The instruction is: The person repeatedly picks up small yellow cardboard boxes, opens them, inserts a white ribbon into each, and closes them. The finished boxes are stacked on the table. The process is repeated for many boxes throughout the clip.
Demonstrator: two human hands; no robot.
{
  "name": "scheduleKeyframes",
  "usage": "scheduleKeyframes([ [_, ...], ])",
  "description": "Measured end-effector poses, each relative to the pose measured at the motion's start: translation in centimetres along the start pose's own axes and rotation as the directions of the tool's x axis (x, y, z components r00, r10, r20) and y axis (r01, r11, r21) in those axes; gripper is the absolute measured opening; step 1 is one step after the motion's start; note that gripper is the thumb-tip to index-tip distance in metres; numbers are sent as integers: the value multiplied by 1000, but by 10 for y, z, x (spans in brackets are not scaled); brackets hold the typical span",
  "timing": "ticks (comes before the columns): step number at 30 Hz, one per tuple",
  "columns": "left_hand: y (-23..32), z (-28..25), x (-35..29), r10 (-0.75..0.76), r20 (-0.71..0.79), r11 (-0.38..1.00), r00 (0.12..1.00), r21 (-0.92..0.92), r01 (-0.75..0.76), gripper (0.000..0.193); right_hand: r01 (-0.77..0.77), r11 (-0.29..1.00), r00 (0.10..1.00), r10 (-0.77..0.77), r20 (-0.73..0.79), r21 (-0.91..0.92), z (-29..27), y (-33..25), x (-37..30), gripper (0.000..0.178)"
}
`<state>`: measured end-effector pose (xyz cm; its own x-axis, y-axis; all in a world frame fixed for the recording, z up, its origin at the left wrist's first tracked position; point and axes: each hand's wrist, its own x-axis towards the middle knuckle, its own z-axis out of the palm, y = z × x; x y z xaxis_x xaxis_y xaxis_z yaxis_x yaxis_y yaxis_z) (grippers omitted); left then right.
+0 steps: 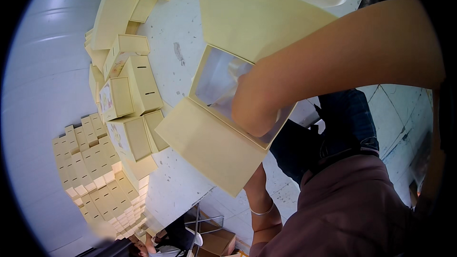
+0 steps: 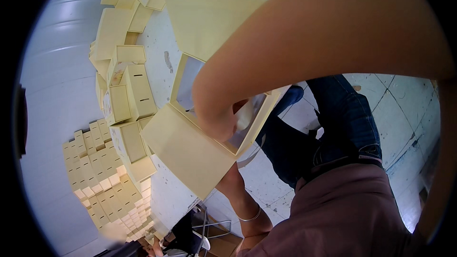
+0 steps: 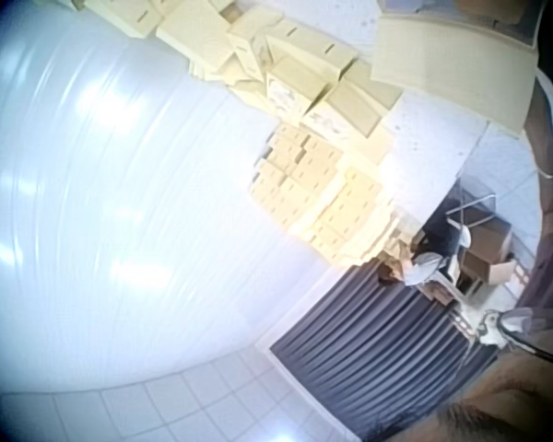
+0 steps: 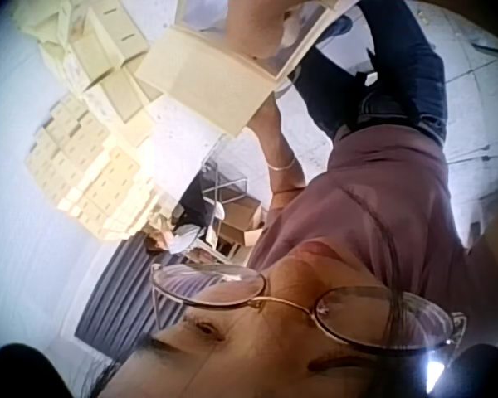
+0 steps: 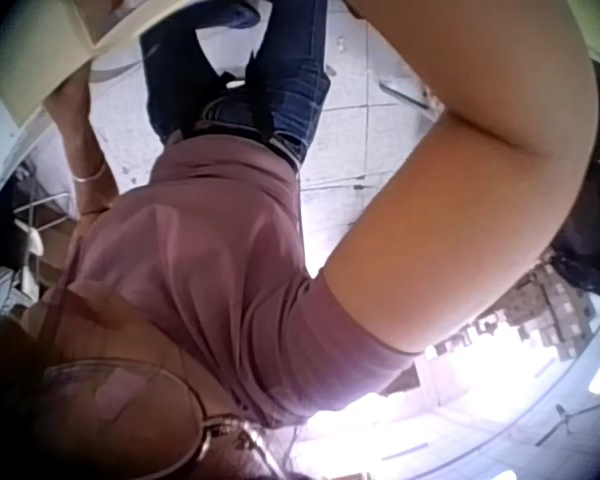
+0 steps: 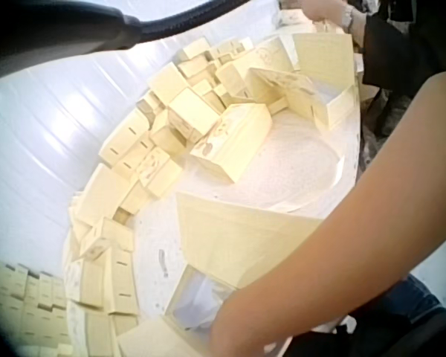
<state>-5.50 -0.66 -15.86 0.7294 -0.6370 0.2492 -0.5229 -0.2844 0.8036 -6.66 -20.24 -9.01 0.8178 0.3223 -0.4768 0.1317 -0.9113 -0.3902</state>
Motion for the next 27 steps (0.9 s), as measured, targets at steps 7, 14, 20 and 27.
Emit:
scheduleKeyframes([
  [7, 4, 1, 4, 20, 3, 1000, 1000, -5, -20, 31, 77, 997, 996, -76, -45, 24, -1, 1, -5, 20],
  [14, 2, 3, 4, -1, 8, 999, 1000, -35, 1, 32, 105, 994, 993, -102, -65, 40, 0, 4, -5, 21],
  [20, 4, 2, 4, 37, 6, 999, 999, 15, -37, 26, 131, 991, 988, -128, -81, 35, 2, 6, -3, 21],
  [27, -1, 3, 3, 25, -5, 1000, 1000, 9, -25, 39, 167, 985, 982, -163, -93, 36, 3, 10, -4, 21],
])
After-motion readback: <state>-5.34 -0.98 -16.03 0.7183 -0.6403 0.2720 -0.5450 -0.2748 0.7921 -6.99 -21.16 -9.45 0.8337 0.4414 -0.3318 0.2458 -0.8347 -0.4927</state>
